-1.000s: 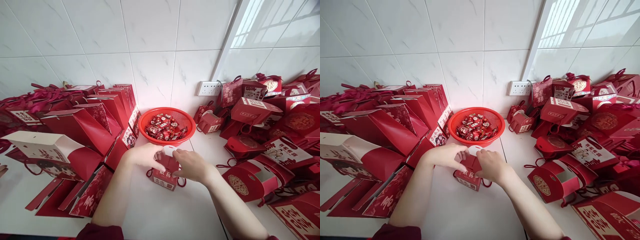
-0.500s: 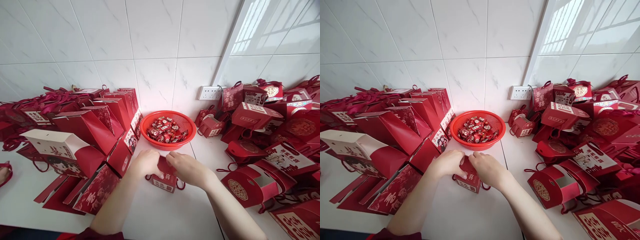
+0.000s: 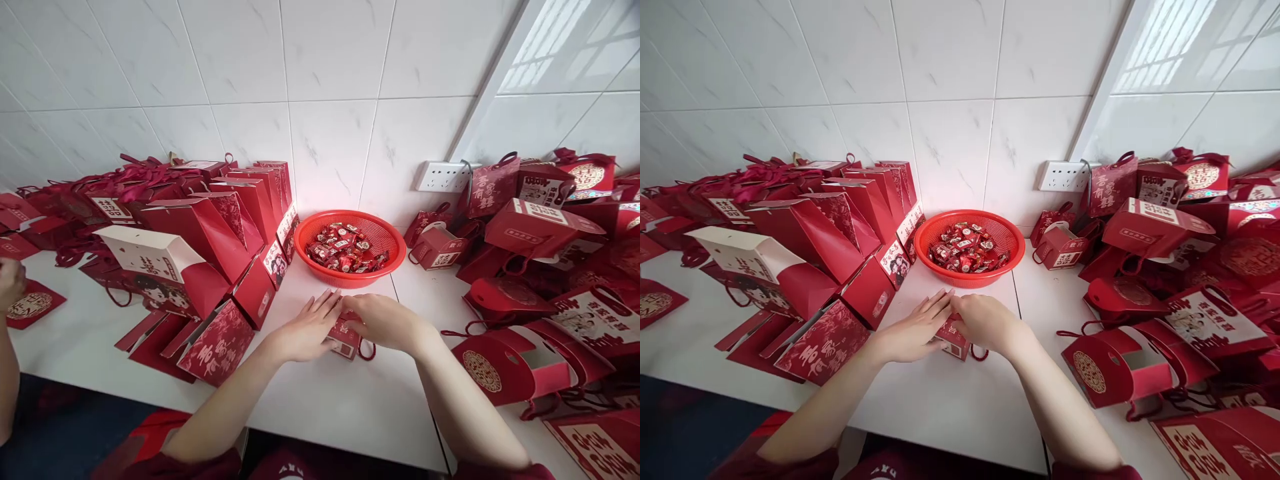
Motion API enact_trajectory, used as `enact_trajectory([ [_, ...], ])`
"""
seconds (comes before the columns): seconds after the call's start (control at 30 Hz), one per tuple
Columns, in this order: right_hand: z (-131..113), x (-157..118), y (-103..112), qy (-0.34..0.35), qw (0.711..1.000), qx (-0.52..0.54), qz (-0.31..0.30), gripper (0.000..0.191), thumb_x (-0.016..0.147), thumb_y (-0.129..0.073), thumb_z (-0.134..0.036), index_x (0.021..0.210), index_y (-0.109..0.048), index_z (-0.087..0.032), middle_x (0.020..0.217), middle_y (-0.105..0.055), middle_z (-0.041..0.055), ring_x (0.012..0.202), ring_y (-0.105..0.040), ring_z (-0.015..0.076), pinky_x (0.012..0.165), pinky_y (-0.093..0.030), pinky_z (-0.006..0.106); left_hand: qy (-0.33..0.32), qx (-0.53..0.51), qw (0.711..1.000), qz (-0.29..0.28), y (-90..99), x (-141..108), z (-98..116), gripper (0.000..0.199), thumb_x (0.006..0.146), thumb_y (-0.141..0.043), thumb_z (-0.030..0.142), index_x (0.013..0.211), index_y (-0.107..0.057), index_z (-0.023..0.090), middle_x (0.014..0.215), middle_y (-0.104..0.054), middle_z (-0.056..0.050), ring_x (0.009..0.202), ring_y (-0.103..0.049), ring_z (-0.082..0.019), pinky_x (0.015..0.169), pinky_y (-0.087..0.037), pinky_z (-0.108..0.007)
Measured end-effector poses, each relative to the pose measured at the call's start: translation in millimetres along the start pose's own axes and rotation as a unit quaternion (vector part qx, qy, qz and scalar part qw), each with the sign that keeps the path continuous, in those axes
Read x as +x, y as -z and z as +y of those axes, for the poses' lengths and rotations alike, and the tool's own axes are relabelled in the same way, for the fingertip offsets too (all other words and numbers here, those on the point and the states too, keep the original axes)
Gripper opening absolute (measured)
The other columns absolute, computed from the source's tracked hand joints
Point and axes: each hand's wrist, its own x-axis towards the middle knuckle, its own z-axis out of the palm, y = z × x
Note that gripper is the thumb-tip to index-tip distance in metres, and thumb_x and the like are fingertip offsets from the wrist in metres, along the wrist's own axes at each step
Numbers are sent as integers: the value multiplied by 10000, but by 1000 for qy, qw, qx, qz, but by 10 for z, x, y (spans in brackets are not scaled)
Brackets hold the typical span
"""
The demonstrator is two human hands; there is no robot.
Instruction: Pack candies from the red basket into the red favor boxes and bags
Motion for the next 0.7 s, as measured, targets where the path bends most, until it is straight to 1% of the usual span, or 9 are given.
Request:
enact_trajectory([
  [0.03,9,-17,17,8,1000,18,5,118,890,-486,-216,917,-592,-171,815,-690,71,715,-648,209,576,-387,270,3,-3,1000,14,-3,-25,15,695,926,-465,395,1529,-174,207,1618,-52,-105,1488,34,-272,1205,-124,-491],
  [0.1,9,-45,61,24,998,61,23,134,909,-479,-243,924,-597,-181,818,-688,57,686,-634,188,582,-406,267,14,-10,999,46,14,-77,57,661,910,-488,480,1500,-278,270,1600,-152,-104,1482,-20,-334,1181,-172,-546],
  [0.17,-25,-47,119,48,992,110,47,150,923,-477,-246,966,-609,-190,877,-696,52,721,-639,179,627,-443,274,13,-29,996,80,30,-119,95,673,850,-551,573,1452,-375,331,1532,-291,-97,1449,-165,-378,1141,-267,-567],
  [0.27,-156,42,239,118,972,170,110,190,930,-496,-226,1080,-613,-212,1042,-692,45,879,-651,177,773,-483,298,-29,-59,992,108,5,-183,116,640,816,-593,593,1406,-444,395,1442,-385,-66,1339,-371,-347,1088,-380,-518],
  [0.37,-364,254,386,214,941,196,173,205,941,-522,-255,1120,-612,-213,1136,-666,44,1012,-628,173,901,-467,309,-60,-63,990,113,-24,-357,121,636,804,-630,560,1398,-466,402,1440,-377,-59,1321,-380,-332,1113,-355,-499],
  [0.47,-605,563,495,294,906,216,215,205,953,-512,-258,1130,-604,-209,1180,-642,44,1086,-597,165,963,-445,307,-44,-90,991,90,64,-711,137,655,803,-635,558,1413,-437,423,1441,-370,-50,1341,-371,-305,1134,-337,-469],
  [0.53,-775,802,507,313,889,229,245,199,960,-490,-248,1123,-600,-212,1173,-635,47,1081,-592,160,954,-452,306,-24,-116,991,67,195,-1016,136,637,824,-611,552,1420,-403,461,1477,-334,-22,1355,-371,-293,1134,-343,-452],
  [0.63,-1043,1159,431,301,877,246,284,219,944,-518,-320,1111,-586,-195,1130,-632,60,1034,-595,164,908,-464,299,-12,-140,988,63,411,-1500,99,653,819,-612,550,1426,-388,467,1528,-281,7,1366,-369,-316,1140,-334,-453],
  [0.7,-1220,1358,348,266,873,267,309,325,902,-569,-431,1118,-561,-188,1131,-626,66,1046,-584,178,888,-463,299,-17,-147,984,100,514,-1825,74,648,805,-611,567,1414,-418,455,1537,-287,15,1357,-382,-341,1123,-357,-457],
])
